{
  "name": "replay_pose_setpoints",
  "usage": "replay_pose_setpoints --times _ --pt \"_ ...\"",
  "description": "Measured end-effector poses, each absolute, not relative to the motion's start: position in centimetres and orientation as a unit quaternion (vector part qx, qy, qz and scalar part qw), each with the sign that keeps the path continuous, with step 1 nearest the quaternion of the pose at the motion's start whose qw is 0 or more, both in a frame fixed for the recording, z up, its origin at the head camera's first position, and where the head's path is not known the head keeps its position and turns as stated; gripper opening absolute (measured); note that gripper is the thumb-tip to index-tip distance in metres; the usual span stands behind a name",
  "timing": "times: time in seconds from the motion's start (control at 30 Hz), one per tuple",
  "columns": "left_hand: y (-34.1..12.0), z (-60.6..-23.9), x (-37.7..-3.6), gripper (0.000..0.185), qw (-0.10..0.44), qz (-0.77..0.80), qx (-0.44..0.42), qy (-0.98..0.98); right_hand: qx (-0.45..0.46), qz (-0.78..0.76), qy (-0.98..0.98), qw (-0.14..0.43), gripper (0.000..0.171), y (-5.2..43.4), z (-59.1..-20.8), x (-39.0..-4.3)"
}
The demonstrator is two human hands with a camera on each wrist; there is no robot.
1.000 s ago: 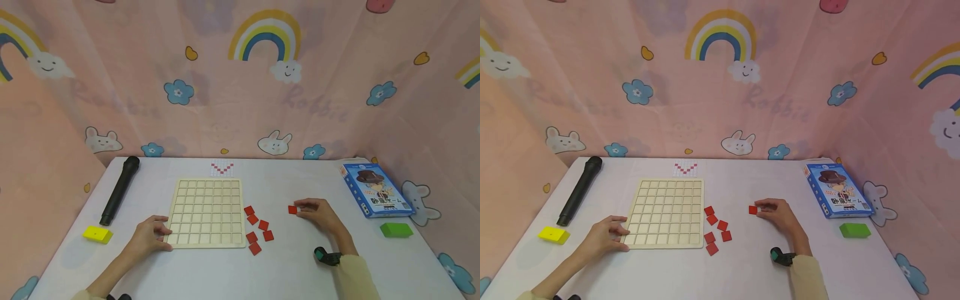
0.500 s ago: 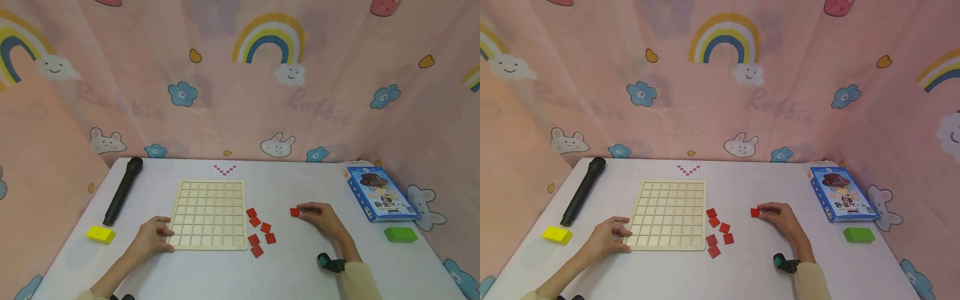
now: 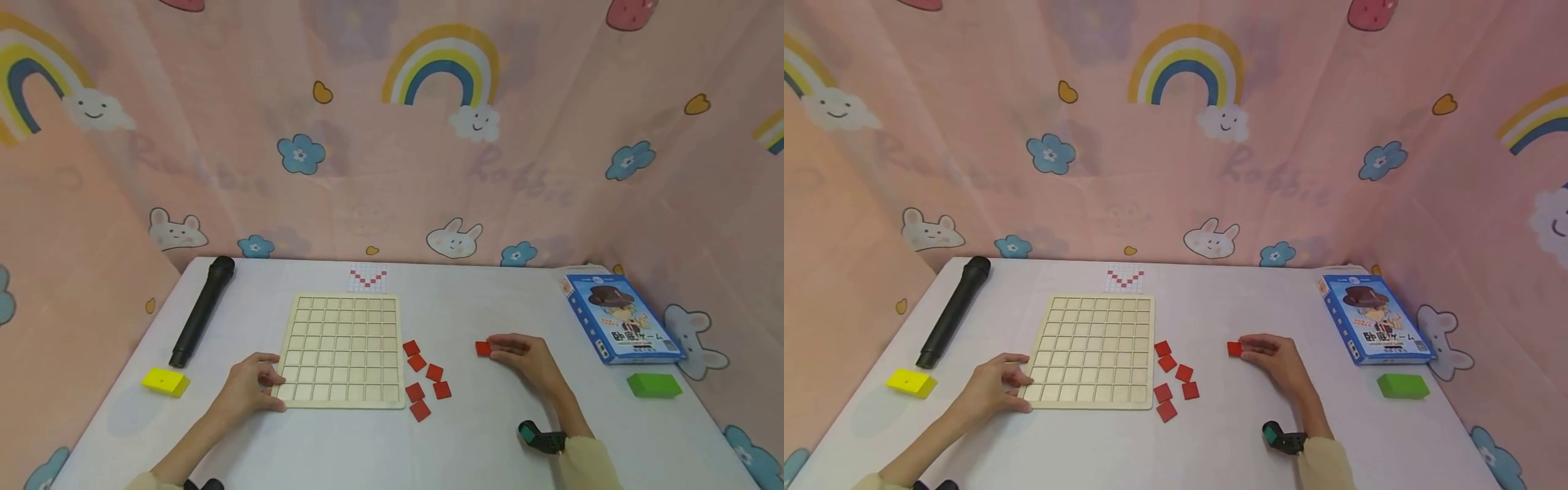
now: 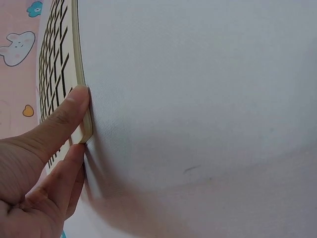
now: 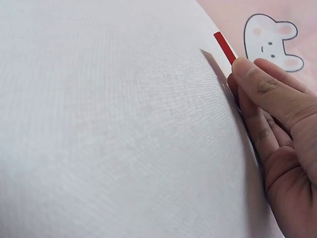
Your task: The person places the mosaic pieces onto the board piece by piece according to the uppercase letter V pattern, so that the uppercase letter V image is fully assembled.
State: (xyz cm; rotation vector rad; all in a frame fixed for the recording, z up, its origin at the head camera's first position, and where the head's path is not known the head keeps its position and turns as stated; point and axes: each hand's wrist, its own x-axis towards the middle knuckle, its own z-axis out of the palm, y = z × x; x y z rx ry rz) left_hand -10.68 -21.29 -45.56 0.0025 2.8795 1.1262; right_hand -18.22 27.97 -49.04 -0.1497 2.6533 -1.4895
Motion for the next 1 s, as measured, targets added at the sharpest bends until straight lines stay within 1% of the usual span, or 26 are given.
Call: replay_pose_setpoints --times 0.33,0.63,1.0 --pt "-21.2 -45.2 -10.5 0.040 0.029 0.376 -0.004 0.926 -0.035 -0.482 0.875 0.028 0.037 26.7 -49.0 -17.5" --pt "-21.1 -45.3 -10.6 0.041 0.025 0.372 -0.009 0.928 -0.008 -0.472 0.881 0.013 0.032 24.7 -48.0 -16.8" --pt "-21.1 -45.6 -10.5 0.039 0.022 0.373 -0.011 0.928 0.012 -0.485 0.874 0.014 0.031 22.3 -47.2 -15.9"
